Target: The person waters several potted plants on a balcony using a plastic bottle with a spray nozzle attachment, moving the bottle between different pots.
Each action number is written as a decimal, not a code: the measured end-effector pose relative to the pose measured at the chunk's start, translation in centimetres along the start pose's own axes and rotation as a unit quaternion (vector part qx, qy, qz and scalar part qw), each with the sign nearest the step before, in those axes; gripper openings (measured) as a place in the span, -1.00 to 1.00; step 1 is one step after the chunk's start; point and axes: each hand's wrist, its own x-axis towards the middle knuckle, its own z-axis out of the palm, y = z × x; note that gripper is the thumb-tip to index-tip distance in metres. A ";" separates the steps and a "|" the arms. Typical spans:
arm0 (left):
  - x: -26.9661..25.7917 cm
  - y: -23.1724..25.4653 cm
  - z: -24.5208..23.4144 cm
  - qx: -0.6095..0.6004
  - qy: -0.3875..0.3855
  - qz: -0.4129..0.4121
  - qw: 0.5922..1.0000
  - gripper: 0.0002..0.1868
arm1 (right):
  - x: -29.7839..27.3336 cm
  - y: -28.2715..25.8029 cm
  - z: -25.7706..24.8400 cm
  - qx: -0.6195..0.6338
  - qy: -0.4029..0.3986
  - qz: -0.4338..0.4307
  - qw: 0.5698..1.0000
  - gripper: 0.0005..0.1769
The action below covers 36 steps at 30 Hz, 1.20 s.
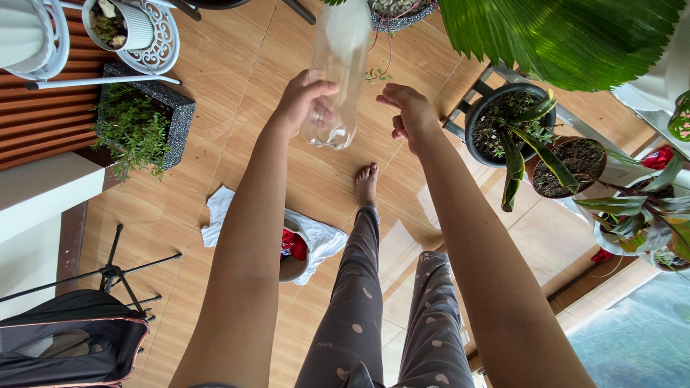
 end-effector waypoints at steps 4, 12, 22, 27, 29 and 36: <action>1.5 1.0 -0.7 -0.018 0.012 0.018 1.000 -0.31 | 0.4 0.5 0.3 0.007 -0.006 -0.005 1.000 -0.34; 5.6 5.7 -0.9 0.138 -0.016 0.057 0.989 -0.44 | 0.6 1.0 0.4 0.014 -0.009 -0.010 1.000 -0.36; 9.9 7.8 -1.8 0.314 0.015 -0.037 0.949 -0.29 | 0.3 1.5 0.1 0.013 -0.010 -0.017 1.000 -0.34; 4.7 9.7 0.0 0.308 0.000 -0.027 0.951 -0.47 | 0.0 1.3 -0.2 0.018 -0.010 -0.013 1.000 -0.34; 3.0 8.8 0.7 0.287 -0.007 -0.039 0.957 -0.38 | -0.4 1.4 -0.3 0.017 -0.008 -0.010 1.000 -0.35; 0.9 1.3 2.3 0.279 0.006 -0.046 0.959 0.10 | -0.4 2.2 -0.6 0.021 0.002 0.002 1.000 -0.36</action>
